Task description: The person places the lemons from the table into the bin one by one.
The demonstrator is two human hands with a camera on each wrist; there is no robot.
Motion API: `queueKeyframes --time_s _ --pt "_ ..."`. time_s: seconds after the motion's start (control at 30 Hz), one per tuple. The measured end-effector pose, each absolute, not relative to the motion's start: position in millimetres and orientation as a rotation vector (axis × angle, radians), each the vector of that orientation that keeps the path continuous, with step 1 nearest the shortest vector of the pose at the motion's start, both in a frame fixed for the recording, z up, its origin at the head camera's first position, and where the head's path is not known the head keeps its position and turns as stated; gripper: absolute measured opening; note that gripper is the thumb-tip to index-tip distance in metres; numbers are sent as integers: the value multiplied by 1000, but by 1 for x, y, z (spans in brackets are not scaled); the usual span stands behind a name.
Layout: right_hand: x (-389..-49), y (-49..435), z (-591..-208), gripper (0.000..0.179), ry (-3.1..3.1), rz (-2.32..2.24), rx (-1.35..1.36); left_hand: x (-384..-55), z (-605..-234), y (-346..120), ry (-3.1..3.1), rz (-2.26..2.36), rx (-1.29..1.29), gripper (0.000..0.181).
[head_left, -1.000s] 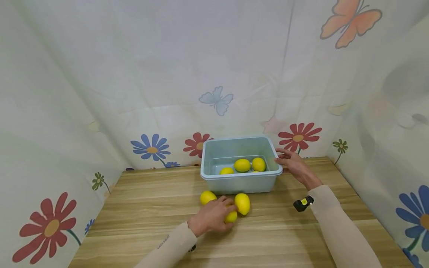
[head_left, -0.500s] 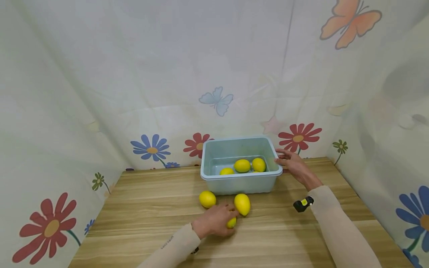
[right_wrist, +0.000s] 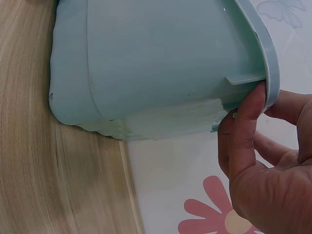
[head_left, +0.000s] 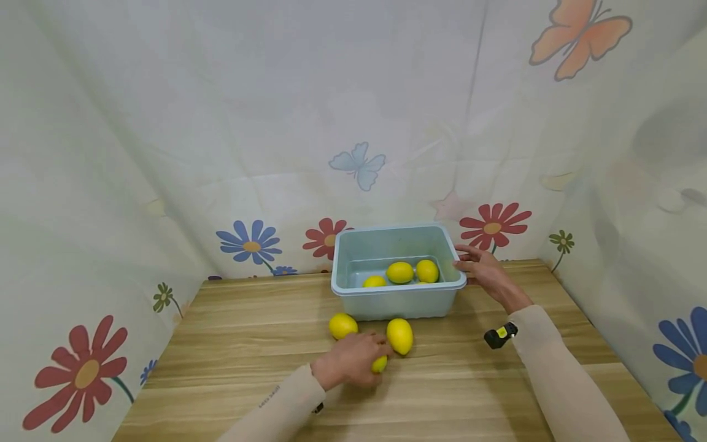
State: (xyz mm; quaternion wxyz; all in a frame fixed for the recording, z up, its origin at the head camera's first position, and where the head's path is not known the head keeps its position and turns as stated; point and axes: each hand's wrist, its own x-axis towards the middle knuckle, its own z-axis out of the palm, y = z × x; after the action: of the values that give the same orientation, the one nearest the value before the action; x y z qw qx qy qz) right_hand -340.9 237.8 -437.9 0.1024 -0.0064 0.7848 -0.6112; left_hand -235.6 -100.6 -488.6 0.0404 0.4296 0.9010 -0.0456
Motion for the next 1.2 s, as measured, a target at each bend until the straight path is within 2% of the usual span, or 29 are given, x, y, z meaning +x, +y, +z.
queueKeyframes --time_s 0.4,0.63,0.83,1.2 --pt "-342 239 -436 66 2299 -1819 -15 -240 -450 -104 2862 -132 1361 32" --pt "-342 238 -433 65 2302 -1811 -14 -243 -420 -105 2879 -105 1317 41" --pt "-342 237 -432 66 2308 -1805 -15 -251 -404 -108 2948 -118 1372 34" --pt "-341 238 -437 65 2296 -1811 -9 -267 -374 -108 3033 -58 1330 32"
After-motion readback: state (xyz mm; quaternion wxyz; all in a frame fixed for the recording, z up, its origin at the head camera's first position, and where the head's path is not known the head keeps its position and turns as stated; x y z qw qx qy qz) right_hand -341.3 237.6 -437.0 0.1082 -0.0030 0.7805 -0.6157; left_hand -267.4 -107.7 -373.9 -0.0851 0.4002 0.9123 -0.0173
